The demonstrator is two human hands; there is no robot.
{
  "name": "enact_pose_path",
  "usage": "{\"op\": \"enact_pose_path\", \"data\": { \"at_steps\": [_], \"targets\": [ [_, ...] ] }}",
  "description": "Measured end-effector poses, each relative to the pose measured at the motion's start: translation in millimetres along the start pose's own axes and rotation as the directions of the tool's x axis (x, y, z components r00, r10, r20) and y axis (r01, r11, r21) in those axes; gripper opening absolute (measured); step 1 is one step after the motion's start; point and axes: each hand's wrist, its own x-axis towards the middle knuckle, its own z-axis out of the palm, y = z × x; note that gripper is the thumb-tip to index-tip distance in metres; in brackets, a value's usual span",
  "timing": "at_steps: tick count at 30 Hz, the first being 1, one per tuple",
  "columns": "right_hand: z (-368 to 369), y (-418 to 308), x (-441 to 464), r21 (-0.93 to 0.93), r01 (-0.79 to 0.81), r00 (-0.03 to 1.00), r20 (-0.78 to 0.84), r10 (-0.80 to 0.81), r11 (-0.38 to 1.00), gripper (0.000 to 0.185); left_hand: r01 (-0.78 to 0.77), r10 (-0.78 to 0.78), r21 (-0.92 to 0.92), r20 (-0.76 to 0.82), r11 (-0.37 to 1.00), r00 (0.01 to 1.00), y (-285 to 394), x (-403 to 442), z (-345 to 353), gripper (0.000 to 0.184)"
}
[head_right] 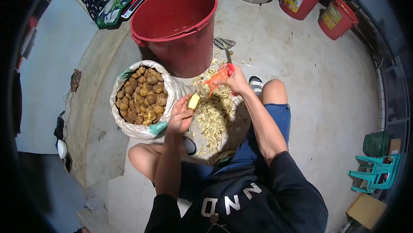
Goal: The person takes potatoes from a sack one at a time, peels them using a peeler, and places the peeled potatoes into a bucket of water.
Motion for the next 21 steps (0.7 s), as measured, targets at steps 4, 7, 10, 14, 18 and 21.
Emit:
{"op": "enact_pose_path", "data": {
  "at_steps": [4,7,10,14,18,21],
  "targets": [
    [8,5,-10,-0.056,0.15,0.975,0.172,-0.138,0.987,0.045,0.014,-0.015,0.082,0.008,0.996,1.0,-1,-2,1,0.062],
    [-6,13,0,-0.004,0.043,0.999,-0.021,-0.043,0.999,0.045,0.032,-0.033,-0.03,-0.014,0.999,0.999,5,-3,17,0.07],
    [16,-17,-21,-0.066,0.134,0.975,0.186,-0.12,0.989,0.044,0.008,-0.019,0.136,0.077,0.991,0.997,1,-2,14,0.067],
    [-5,4,-3,0.013,0.015,1.0,0.022,-0.015,1.0,0.041,-0.018,0.017,0.036,0.049,0.999,0.999,0,-2,10,0.064],
    [-7,7,-2,-0.052,0.092,0.994,0.057,-0.09,0.994,0.041,-0.055,0.052,0.065,0.056,0.996,0.997,10,-6,11,0.064],
    [-3,-8,-9,0.029,0.053,0.996,0.072,-0.055,0.998,0.042,-0.069,0.071,0.156,-0.006,0.985,0.997,11,-3,20,0.06]
  ]
}}
